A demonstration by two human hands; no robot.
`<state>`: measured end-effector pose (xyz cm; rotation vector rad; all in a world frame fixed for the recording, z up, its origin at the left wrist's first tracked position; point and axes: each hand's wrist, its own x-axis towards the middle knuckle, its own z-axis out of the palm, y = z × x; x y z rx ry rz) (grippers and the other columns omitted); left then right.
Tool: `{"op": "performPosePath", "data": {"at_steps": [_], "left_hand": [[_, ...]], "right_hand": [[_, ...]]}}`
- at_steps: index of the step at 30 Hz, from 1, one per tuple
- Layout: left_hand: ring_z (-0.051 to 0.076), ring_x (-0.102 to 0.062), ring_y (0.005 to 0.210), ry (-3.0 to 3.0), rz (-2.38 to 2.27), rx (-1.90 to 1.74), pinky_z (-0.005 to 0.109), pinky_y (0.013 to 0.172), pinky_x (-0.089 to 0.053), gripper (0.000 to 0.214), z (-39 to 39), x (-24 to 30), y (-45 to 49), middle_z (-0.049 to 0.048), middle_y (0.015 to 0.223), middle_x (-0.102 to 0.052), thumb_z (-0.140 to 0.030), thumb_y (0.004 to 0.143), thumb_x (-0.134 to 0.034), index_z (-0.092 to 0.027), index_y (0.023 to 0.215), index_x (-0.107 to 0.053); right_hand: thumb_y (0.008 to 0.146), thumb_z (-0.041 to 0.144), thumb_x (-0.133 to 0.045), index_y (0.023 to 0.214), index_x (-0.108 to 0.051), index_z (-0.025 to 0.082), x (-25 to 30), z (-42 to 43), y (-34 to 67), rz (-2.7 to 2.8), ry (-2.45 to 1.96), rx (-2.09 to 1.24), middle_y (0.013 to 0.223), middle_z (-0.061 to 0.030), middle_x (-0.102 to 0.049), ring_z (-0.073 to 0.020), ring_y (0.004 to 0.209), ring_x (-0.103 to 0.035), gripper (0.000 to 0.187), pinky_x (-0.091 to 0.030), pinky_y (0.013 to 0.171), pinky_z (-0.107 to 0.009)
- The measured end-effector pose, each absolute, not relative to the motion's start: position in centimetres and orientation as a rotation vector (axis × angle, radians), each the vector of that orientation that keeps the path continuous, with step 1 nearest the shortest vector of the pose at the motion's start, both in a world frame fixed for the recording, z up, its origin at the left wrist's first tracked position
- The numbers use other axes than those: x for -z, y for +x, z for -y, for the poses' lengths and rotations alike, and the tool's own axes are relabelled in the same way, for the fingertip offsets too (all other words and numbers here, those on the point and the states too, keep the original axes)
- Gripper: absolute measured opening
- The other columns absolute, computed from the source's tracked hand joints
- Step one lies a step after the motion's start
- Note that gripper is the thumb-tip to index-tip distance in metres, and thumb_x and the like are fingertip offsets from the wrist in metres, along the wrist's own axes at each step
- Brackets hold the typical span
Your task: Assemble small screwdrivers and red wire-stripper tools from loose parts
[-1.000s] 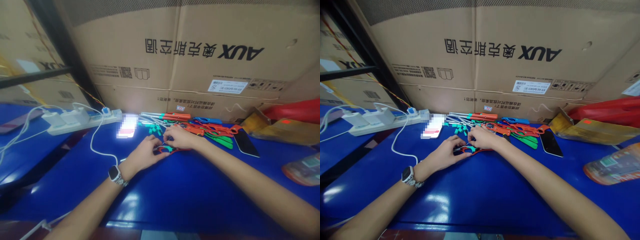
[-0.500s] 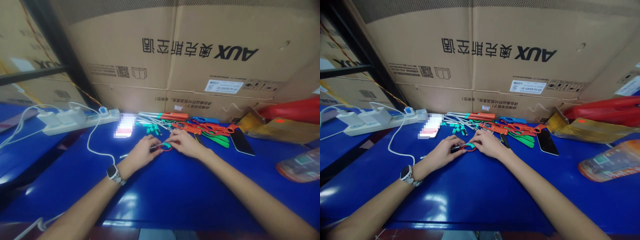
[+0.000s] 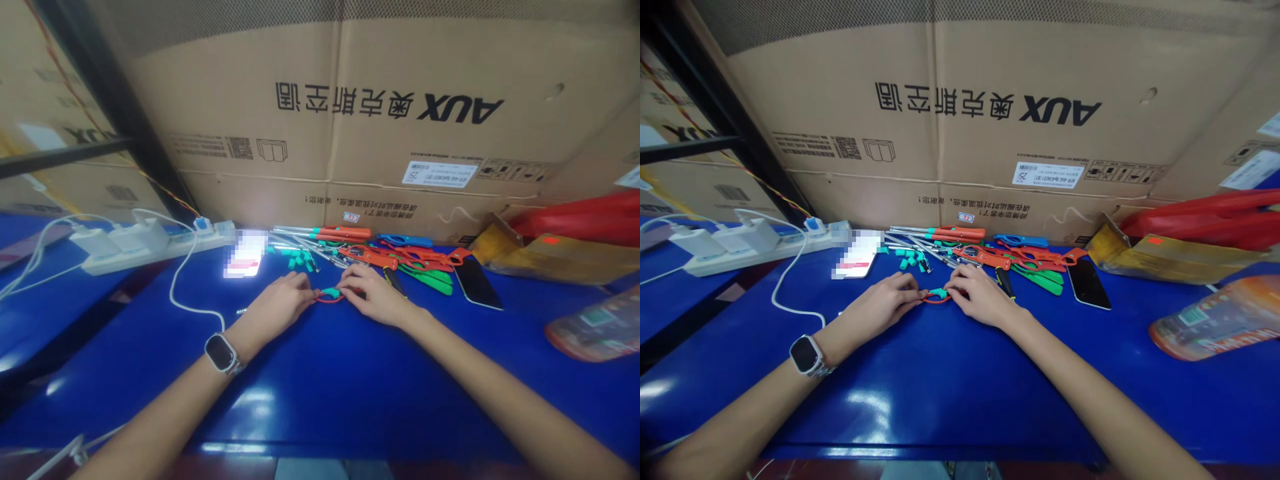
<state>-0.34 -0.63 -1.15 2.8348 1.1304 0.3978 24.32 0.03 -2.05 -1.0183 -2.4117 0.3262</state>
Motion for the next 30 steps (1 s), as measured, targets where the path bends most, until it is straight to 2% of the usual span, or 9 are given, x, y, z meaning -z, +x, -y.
{"op": "performPosePath", "data": {"at_steps": [8, 11, 14, 17, 21, 30], "left_hand": [[0.019, -0.054, 0.083, 2.842, -1.147, -0.433, 0.031, 0.073, -0.047, 0.041, 0.6, 1.3, -0.3, 0.0088, 0.09, -0.059, -0.03, 0.103, -0.036, -0.018, 0.101, -0.075], [0.021, -0.054, 0.085, 2.863, -1.179, -0.389, 0.035, 0.078, -0.048, 0.039, 0.6, 1.1, -0.4, 0.0101, 0.093, -0.059, -0.023, 0.102, -0.035, -0.018, 0.108, -0.073], [0.024, -0.054, 0.093, 2.878, -1.199, -0.361, 0.04, 0.084, -0.048, 0.035, 0.9, 0.9, -0.6, 0.0115, 0.103, -0.059, -0.015, 0.094, -0.043, -0.018, 0.119, -0.068], [0.028, -0.053, 0.103, 2.863, -1.264, -0.428, 0.044, 0.088, -0.046, 0.033, 1.4, 0.6, -0.2, 0.012, 0.115, -0.058, -0.025, 0.092, -0.051, -0.018, 0.121, -0.065], [0.028, -0.051, 0.111, 2.845, -1.231, -0.566, 0.045, 0.093, -0.045, 0.038, 1.6, 0.6, 1.4, 0.0112, 0.124, -0.057, -0.04, 0.097, -0.049, -0.019, 0.126, -0.059], [0.024, -0.053, 0.1, 2.878, -1.133, -0.485, 0.039, 0.087, -0.046, 0.032, 0.6, 2.1, 3.2, 0.0089, 0.114, -0.06, -0.031, 0.101, -0.043, -0.022, 0.126, -0.062]], "right_hand": [[0.095, 0.025, -0.057, 0.105, -0.07, 0.021, 1.7, 1.7, 24.8, 2.409, -1.084, -0.144, 0.103, -0.0077, -0.064, -0.0218, 0.099, -0.055, 0.017, -0.041, 0.088, -0.039], [0.093, 0.024, -0.06, 0.105, -0.069, 0.021, 2.0, 1.7, 24.6, 2.401, -1.105, -0.144, 0.102, -0.0068, -0.064, -0.0214, 0.097, -0.055, 0.015, -0.04, 0.084, -0.037], [0.091, 0.023, -0.064, 0.102, -0.07, 0.021, 2.3, 1.6, 24.3, 2.374, -1.144, -0.174, 0.101, -0.0066, -0.063, -0.0217, 0.097, -0.054, 0.013, -0.04, 0.083, -0.037], [0.091, 0.021, -0.064, 0.101, -0.07, 0.021, 2.5, 1.5, 24.1, 2.357, -1.151, -0.2, 0.1, -0.0063, -0.063, -0.0215, 0.097, -0.054, 0.012, -0.04, 0.085, -0.037], [0.092, 0.019, -0.062, 0.102, -0.07, 0.019, 2.7, 1.6, 23.9, 2.365, -1.134, -0.213, 0.097, -0.0063, -0.065, -0.0211, 0.097, -0.055, 0.013, -0.04, 0.087, -0.038], [0.089, 0.016, -0.061, 0.106, -0.066, 0.018, 2.6, 1.4, 24.8, 2.241, -1.085, -0.312, 0.096, -0.0058, -0.067, -0.0206, 0.095, -0.059, 0.018, -0.044, 0.085, -0.036]]}}
